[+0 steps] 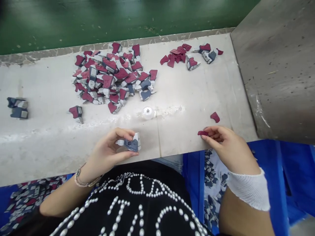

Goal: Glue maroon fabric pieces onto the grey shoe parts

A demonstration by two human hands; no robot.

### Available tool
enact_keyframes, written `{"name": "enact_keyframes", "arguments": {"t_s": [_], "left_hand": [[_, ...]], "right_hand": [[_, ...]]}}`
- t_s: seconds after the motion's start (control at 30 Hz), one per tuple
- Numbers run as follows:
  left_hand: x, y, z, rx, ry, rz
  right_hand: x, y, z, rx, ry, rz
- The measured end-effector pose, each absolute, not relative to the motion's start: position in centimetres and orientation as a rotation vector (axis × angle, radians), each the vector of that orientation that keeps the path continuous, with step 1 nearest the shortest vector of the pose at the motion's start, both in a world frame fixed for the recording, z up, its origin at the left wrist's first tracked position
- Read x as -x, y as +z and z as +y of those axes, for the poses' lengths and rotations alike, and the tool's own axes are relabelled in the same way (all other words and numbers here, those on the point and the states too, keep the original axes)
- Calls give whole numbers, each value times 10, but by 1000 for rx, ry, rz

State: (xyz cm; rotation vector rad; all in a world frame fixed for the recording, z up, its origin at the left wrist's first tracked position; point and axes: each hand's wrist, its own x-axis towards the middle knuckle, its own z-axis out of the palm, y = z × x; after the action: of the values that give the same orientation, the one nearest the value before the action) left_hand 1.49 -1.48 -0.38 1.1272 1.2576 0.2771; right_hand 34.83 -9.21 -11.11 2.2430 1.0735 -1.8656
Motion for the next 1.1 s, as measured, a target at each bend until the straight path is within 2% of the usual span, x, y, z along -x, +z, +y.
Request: {"name": "enact_keyframes", "arguments": {"t_s": [0.17, 0.37, 0.47, 0.63, 0.8, 0.9, 1.1], "left_hand": [[-14, 0, -16, -1116, 282, 1261], [-12, 0, -25, -1060, 283, 1314], [-13, -1, -26, -1044, 333, 1324], [-16, -3, -24, -1122, 424, 1355], [-18, -5, -29, -1118, 493, 1383], [-17, -8, -33, -1147, 510, 1408], [-14, -11, -34, -1395, 533, 1478]], "right_hand": [[-357, -116, -81, -2167, -1991, 1087], [-348, -106, -74, -1972, -1903, 1424], [-334, -94, -66, -2012, -1928, 1565], [-307, -69, -47, -1901, -2281, 1968], [-277, -46, -36, -1501, -2805, 1664], [-262, -41, -33, -1191, -2973, 1514], [-243, -40, -26, -1217, -3114, 1316]]}}
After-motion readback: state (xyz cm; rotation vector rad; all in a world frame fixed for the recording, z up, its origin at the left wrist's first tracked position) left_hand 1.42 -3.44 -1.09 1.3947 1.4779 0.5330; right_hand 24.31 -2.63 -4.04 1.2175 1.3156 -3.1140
